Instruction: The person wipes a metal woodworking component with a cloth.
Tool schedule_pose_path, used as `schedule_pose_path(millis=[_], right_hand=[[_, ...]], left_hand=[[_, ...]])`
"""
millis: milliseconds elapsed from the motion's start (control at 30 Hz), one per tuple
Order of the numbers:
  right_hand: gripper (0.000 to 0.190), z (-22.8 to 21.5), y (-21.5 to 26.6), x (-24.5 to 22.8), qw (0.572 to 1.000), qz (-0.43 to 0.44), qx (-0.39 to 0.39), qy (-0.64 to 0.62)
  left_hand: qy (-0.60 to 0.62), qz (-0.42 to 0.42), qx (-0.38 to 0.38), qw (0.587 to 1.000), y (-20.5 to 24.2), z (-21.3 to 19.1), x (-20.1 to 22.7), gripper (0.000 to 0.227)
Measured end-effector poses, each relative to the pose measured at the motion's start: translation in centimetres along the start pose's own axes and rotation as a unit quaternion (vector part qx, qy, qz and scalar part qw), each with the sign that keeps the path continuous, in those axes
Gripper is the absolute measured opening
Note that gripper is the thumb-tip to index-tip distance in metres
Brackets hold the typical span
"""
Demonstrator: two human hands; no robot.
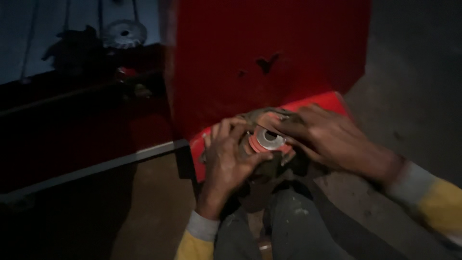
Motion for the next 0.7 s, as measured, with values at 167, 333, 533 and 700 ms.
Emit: schedule_pose_path(millis=[167,333,533,700], right_hand=[[0.063,-0.2,-0.8,-0.7,0.997,0.044,-0.069,0.012],[0.059,-1.0,-0.5,-0.5,0.998,-0.038,-0.039,0.045],[0.055,1.2,-3.4,-0.6,0.995,-0.064,-0.052,0.049],[0.052,-0.2,-2.2,0.0,0.991,-0.126,0.036,0.015]], left_hand=[[-0.006,-0.004,-0.026,1.0,0.0,0.0,-1.0,0.071],[0.001,-0.013,0.002,1.0,0.2,-0.4,-0.6,0.076],[0.006,-0.066,-0.014,0.998,0.2,0.4,-1.7,0.093],[0.023,-0.052,0.031,0.998,0.5,-0.3,-1.4,0.095]])
Point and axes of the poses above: each hand's wrist, its own y-axis away from the middle knuckle, its own z-axis out of the palm, x = y × z, the point moved 4 cm from there along -y, towards the middle knuckle, and after that the axes turned 2 degrees about x, right-handed, at the moved point
